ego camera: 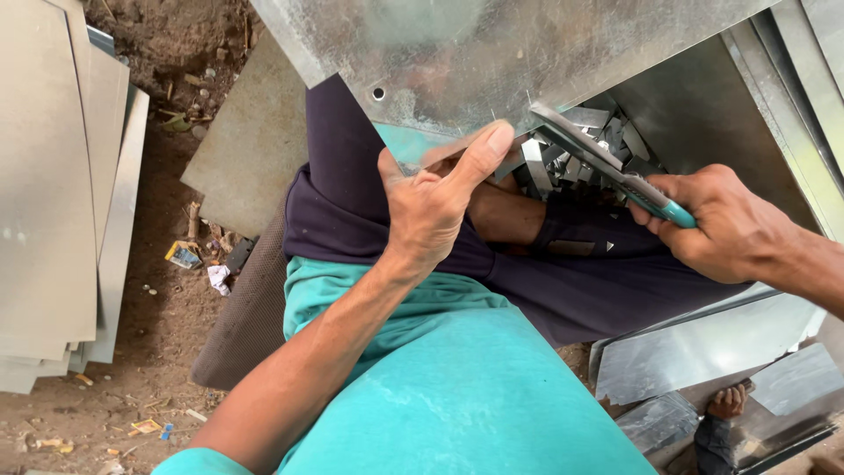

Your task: The person sits cross-legged on the ground and uses tin snips to cut a large rectangular metal sheet. They repeatedly trim the edges of the sheet, creating small metal scraps that fall onto the ground. The person adjusts the sheet's position on their lap periodically to access different sections for cutting.

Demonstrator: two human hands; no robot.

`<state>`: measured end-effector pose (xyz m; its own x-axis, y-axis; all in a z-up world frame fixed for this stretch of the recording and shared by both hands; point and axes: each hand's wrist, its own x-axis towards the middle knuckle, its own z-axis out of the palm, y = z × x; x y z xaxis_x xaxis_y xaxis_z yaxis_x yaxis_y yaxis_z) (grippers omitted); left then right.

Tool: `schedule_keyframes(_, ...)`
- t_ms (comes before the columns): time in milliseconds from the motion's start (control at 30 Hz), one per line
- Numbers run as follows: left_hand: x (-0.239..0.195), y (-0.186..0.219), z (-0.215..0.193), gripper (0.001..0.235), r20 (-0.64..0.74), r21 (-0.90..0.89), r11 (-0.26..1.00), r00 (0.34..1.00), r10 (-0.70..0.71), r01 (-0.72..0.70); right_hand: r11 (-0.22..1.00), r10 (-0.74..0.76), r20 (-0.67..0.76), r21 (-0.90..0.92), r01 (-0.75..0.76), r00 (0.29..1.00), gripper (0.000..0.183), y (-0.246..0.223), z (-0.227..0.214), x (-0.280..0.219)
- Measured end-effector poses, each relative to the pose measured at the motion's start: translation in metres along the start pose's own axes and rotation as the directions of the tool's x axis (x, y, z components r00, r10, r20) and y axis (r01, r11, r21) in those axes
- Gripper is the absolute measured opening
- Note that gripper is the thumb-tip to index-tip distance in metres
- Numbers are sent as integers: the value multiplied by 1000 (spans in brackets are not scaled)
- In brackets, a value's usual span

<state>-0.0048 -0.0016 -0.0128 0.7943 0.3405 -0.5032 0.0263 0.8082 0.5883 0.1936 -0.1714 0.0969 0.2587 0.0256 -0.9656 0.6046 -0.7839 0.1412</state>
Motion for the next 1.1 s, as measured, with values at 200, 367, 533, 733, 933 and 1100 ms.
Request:
schedule_keyframes(200,0,8,1,35,-67,16,999,997,29,-28,726,-217,-180,627,282,959,55,-30,81,-1)
schedule_keyframes(367,-1,9,1,31,-73,140,986,992,98,-87,465,-58,-314,832,304,948,41,-112,125,-12)
schedule_keyframes(533,2,9,-4,27,-25,49,998,999,-35,37,354,36,-463,835,422,885,25,-130,138,-8)
schedule_keyframes(733,-7,22,-13,17,-62,113,973,976,211,-203,734,-38,-511,569,371,859,22,-49,95,5)
schedule_keyframes(933,-10,34,-11,18,-46,148,966,975,219,-210,794,-405,-296,355,494,865,38,-29,56,1)
schedule_keyframes(1100,-10,40,-11,17,-40,127,974,980,193,-186,914,-267,-183,264,308,946,26,-21,41,-1)
